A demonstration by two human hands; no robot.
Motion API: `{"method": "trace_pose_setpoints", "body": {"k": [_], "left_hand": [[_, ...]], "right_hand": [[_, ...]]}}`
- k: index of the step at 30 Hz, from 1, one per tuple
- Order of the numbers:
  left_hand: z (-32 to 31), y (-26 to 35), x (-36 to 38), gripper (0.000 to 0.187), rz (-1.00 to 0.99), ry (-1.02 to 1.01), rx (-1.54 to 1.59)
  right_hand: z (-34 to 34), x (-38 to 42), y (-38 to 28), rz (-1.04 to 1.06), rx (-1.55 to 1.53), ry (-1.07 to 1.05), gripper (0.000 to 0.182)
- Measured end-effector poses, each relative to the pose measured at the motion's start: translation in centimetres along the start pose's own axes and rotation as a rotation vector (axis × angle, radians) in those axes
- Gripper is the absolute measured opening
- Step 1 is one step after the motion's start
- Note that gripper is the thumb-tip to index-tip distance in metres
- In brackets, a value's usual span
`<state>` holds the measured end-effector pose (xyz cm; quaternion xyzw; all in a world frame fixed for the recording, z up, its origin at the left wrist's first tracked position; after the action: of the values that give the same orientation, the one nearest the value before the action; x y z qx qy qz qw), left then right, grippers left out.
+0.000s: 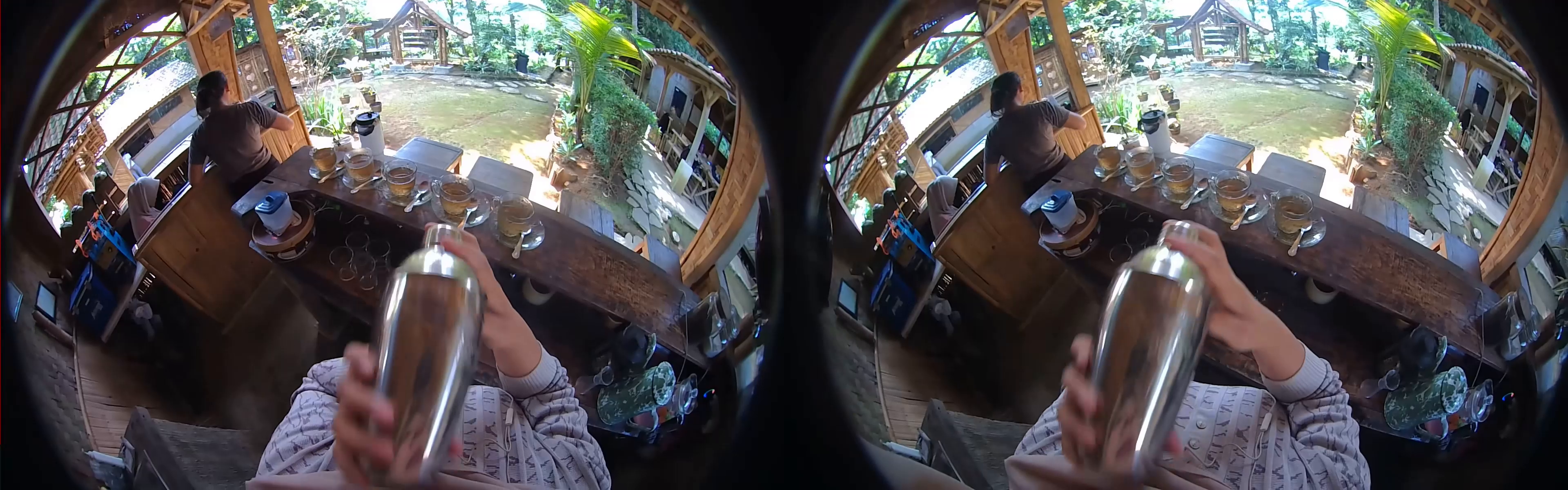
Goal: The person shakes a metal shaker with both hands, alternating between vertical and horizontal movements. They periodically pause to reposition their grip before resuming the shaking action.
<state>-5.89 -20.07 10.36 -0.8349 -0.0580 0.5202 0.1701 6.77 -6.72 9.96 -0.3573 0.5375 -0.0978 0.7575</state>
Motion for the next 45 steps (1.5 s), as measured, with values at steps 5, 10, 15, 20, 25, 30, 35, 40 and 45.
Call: {"method": "trace_pose_setpoints", "body": {"k": [5,10,15,20,25,30,35,40,45], "left_hand": [[2.1,-12.8,8.8,0.065,0.786,-0.287,-0.283],[-1.9,-3.1,0.8,0.091,0.145,-0.400,-0.237],[1.0,-2.8,2.3,0.079,0.140,-0.198,-0.163],[1.1,-10.8,8.3,0.082,0.682,-0.542,-0.194],[-1.0,-1.1,1.4,0.079,0.173,-0.469,-0.042],[-0.6,-8.1,6.0,0.082,0.345,-0.600,-0.162],[1.4,-12.8,7.7,0.081,0.802,-0.374,-0.163],[-2.0,-3.5,-2.6,0.096,0.234,-0.423,-0.005],[-2.0,-10.5,7.0,0.069,0.610,-0.519,-0.276]], "right_hand": [[2.4,5.3,10.7,-0.183,-0.259,0.218,0.070],[0.2,1.9,4.9,-0.273,-0.324,0.140,0.067],[2.4,0.5,4.2,-0.138,-0.029,0.108,0.065],[4.7,7.4,13.9,-0.396,-0.270,0.357,0.059],[1.2,1.0,2.0,-0.053,-0.359,0.096,0.062],[5.4,5.4,10.7,-0.372,-0.395,0.347,0.057],[5.1,8.7,12.7,-0.641,-0.296,0.309,0.061],[1.9,2.0,2.4,-0.113,-0.263,0.077,0.064],[4.1,9.1,13.3,-0.415,-0.255,0.315,0.043]]}}
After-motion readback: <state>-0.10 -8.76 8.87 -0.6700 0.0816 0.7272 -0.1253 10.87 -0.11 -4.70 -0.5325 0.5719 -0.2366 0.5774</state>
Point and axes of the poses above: each hand's wrist, its own x-axis away from the middle knuckle, its own z-axis out of the back of the hand, y = z × x, the point moved 9 cm from there along -x, towards the middle knuckle, and after that the axes turned 3 degrees about z, right-handed, at the moved point
